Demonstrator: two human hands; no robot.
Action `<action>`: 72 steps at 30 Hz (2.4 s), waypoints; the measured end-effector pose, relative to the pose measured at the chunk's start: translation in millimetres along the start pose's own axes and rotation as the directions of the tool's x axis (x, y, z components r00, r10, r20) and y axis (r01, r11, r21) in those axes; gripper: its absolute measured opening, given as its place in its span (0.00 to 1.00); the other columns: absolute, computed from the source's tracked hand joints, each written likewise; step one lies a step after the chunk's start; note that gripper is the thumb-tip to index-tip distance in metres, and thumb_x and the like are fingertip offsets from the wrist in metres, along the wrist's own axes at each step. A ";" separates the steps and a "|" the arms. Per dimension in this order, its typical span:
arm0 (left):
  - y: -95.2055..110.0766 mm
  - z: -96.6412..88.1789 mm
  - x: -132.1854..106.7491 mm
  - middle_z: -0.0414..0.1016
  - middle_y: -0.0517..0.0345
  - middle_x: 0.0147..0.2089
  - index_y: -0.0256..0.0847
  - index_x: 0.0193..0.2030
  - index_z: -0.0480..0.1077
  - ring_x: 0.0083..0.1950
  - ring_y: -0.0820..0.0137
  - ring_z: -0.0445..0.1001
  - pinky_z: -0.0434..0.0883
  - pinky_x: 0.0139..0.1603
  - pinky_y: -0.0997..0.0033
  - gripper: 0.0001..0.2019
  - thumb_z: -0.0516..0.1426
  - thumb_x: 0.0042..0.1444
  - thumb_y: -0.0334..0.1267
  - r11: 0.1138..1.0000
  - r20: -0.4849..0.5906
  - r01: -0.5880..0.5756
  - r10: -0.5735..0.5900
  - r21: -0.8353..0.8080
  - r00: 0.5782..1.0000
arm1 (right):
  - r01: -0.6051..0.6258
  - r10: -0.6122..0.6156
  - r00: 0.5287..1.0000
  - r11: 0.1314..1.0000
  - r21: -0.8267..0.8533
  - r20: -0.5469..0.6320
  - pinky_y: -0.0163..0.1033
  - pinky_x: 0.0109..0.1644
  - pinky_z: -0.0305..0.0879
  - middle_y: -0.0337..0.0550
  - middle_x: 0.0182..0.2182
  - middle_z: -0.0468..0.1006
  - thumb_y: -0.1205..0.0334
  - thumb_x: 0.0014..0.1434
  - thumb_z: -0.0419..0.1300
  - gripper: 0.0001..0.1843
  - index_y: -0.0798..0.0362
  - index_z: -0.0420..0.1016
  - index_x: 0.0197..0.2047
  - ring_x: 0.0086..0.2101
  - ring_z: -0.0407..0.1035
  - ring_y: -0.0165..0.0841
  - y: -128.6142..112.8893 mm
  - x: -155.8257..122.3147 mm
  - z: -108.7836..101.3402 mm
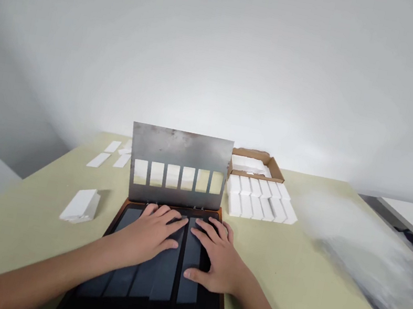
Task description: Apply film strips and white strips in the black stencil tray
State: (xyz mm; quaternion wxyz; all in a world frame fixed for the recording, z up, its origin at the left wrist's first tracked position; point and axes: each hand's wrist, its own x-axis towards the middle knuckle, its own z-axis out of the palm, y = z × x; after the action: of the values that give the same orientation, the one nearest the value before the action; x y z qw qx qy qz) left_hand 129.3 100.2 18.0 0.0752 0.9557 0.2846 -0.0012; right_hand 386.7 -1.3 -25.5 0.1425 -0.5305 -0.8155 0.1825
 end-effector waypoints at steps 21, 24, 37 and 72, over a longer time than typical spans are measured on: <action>-7.5 -2.2 1.8 0.73 0.48 0.68 0.46 0.65 0.73 0.63 0.51 0.70 0.60 0.60 0.50 0.21 0.52 0.75 0.52 0.999 -0.046 -0.030 0.028 -0.028 0.999 | -0.028 0.026 0.998 0.999 -0.022 -0.053 0.72 0.76 0.42 0.49 0.79 0.51 0.30 0.66 0.59 0.47 0.41 0.52 0.80 0.76 0.41 0.58 -0.3 1.7 4.4; -7.7 -2.0 2.3 0.73 0.49 0.69 0.47 0.66 0.73 0.63 0.51 0.70 0.60 0.60 0.49 0.21 0.52 0.75 0.53 0.999 -0.048 -0.032 0.031 -0.030 0.998 | -0.027 0.025 0.998 0.999 -0.029 -0.060 0.71 0.76 0.43 0.50 0.78 0.52 0.31 0.66 0.59 0.47 0.41 0.53 0.80 0.75 0.43 0.59 0.7 2.1 5.9; -12.8 -0.3 0.2 0.70 0.43 0.70 0.45 0.66 0.74 0.64 0.46 0.69 0.62 0.61 0.46 0.23 0.52 0.74 0.54 1.000 -0.059 0.003 -0.003 -0.002 0.998 | -0.041 0.039 0.997 0.999 -0.027 -0.073 0.70 0.76 0.44 0.50 0.79 0.50 0.31 0.66 0.59 0.47 0.41 0.53 0.80 0.76 0.42 0.58 0.6 1.3 7.8; -68.7 23.9 -132.1 0.53 0.51 0.79 0.61 0.78 0.56 0.73 0.41 0.57 0.62 0.67 0.38 0.34 0.52 0.70 0.66 0.993 -0.225 -0.118 0.115 -0.003 0.968 | 0.008 -0.020 0.992 0.995 -0.097 -0.127 0.73 0.75 0.46 0.43 0.80 0.45 0.32 0.67 0.59 0.41 0.34 0.57 0.78 0.76 0.39 0.59 -10.6 -5.0 9.6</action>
State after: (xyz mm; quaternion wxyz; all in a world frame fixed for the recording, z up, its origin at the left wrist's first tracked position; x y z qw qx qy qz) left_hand -17.9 81.7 -9.5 0.0505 0.9641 0.2346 0.1136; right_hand 375.9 -11.3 -29.6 0.1701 -0.5416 -0.8162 0.1077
